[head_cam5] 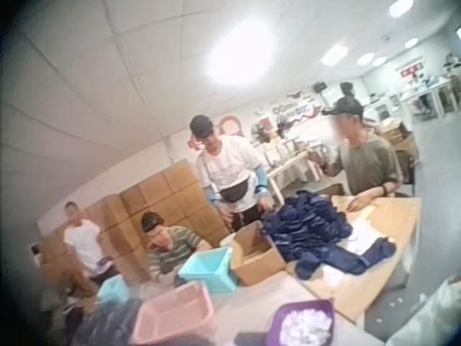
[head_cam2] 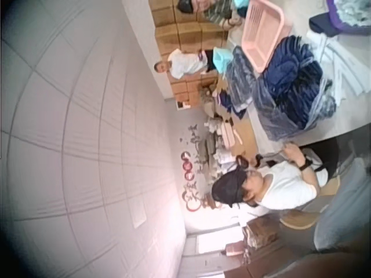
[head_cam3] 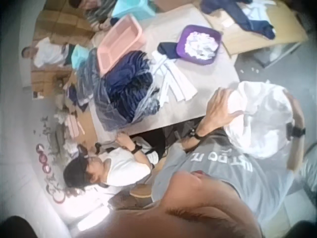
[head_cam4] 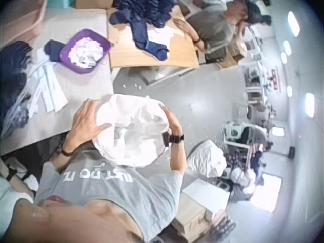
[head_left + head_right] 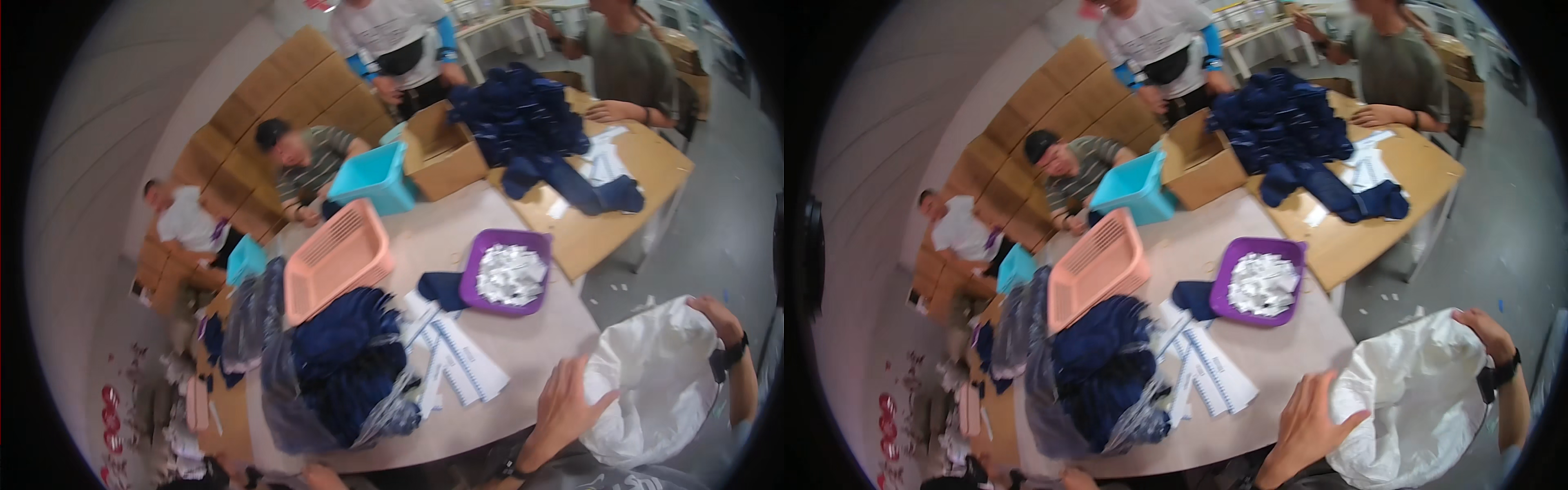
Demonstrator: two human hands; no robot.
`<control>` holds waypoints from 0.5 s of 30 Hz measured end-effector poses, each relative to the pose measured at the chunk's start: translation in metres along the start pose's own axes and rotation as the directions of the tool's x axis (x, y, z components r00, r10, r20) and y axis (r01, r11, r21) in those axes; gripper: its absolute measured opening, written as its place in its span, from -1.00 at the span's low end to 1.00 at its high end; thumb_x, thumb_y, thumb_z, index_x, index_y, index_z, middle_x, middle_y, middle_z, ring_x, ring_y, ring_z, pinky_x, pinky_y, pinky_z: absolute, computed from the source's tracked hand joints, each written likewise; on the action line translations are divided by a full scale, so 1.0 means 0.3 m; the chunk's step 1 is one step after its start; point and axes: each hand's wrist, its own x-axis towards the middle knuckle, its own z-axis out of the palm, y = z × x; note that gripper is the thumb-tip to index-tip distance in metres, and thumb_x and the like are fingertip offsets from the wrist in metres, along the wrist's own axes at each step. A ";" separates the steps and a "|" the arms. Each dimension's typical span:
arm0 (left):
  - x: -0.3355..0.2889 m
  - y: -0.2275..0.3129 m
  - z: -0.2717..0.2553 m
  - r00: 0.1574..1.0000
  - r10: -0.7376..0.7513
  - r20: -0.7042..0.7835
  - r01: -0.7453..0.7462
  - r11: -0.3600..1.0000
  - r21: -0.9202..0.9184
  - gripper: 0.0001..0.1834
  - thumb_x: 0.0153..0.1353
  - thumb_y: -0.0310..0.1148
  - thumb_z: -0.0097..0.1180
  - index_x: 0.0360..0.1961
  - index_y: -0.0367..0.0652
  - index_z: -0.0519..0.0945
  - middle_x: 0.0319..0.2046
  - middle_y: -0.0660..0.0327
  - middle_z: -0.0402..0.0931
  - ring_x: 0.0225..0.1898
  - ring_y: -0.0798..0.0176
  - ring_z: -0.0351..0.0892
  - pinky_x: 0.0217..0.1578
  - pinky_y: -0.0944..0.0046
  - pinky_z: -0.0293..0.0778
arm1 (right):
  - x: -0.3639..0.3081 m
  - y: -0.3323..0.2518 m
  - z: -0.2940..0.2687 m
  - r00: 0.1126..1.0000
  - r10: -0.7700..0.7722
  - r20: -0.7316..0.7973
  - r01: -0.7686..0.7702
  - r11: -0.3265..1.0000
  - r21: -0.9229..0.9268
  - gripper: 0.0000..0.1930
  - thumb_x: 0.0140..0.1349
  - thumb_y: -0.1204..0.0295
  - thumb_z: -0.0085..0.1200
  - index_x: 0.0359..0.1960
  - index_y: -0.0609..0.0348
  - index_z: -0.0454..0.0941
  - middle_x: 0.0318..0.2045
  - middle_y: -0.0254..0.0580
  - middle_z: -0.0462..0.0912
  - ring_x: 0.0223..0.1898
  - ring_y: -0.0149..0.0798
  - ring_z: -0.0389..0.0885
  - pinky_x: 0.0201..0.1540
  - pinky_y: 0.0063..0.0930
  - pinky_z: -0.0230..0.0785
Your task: Packing fabric shoe components into a white plastic bag.
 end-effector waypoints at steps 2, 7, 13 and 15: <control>-0.038 0.085 -0.056 0.891 -0.222 0.397 0.213 0.975 0.068 -0.25 0.18 0.22 0.24 0.00 -0.33 0.45 -0.35 -0.17 0.66 -0.26 -0.29 0.68 -0.23 -0.14 0.56 | 0.019 0.034 -0.033 0.996 0.044 -0.073 -0.040 0.998 0.058 -0.64 0.38 0.19 0.10 -0.40 0.27 0.64 -0.52 -0.35 0.66 -0.50 -0.49 0.57 -0.41 -0.49 0.42; -0.171 0.063 0.036 0.662 -0.349 0.663 0.221 0.936 0.272 -0.12 0.19 0.47 -0.03 -0.32 -0.34 0.61 -0.42 -0.18 0.67 -0.34 -0.29 0.71 -0.32 -0.20 0.59 | 0.046 0.099 -0.090 0.997 0.041 -0.064 -0.029 0.983 0.182 -0.65 0.40 0.20 0.07 -0.40 0.24 0.65 -0.52 -0.38 0.65 -0.55 -0.50 0.55 -0.43 -0.49 0.41; -0.302 -0.099 0.310 0.711 -0.082 0.699 0.335 0.913 -0.234 -0.53 0.31 -0.07 0.20 -0.11 -0.36 0.59 -0.35 -0.19 0.65 -0.21 -0.31 0.66 -0.16 -0.13 0.52 | -0.061 0.040 -0.022 0.964 -0.225 -0.139 0.259 0.910 0.322 -0.65 0.41 0.20 -0.04 -0.26 0.24 0.67 -0.37 -0.32 0.71 -0.38 -0.41 0.64 -0.29 -0.47 0.47; -0.265 -0.091 0.311 0.697 -0.147 0.702 0.569 0.709 -0.417 -0.64 0.35 -0.24 0.16 -0.08 -0.39 0.58 -0.34 -0.06 0.68 -0.24 -0.11 0.69 -0.18 0.05 0.54 | -0.116 0.054 0.068 0.957 -0.276 -0.093 0.291 0.910 0.296 -0.68 0.39 0.24 -0.03 -0.26 0.23 0.66 -0.33 -0.31 0.70 -0.35 -0.40 0.64 -0.28 -0.44 0.46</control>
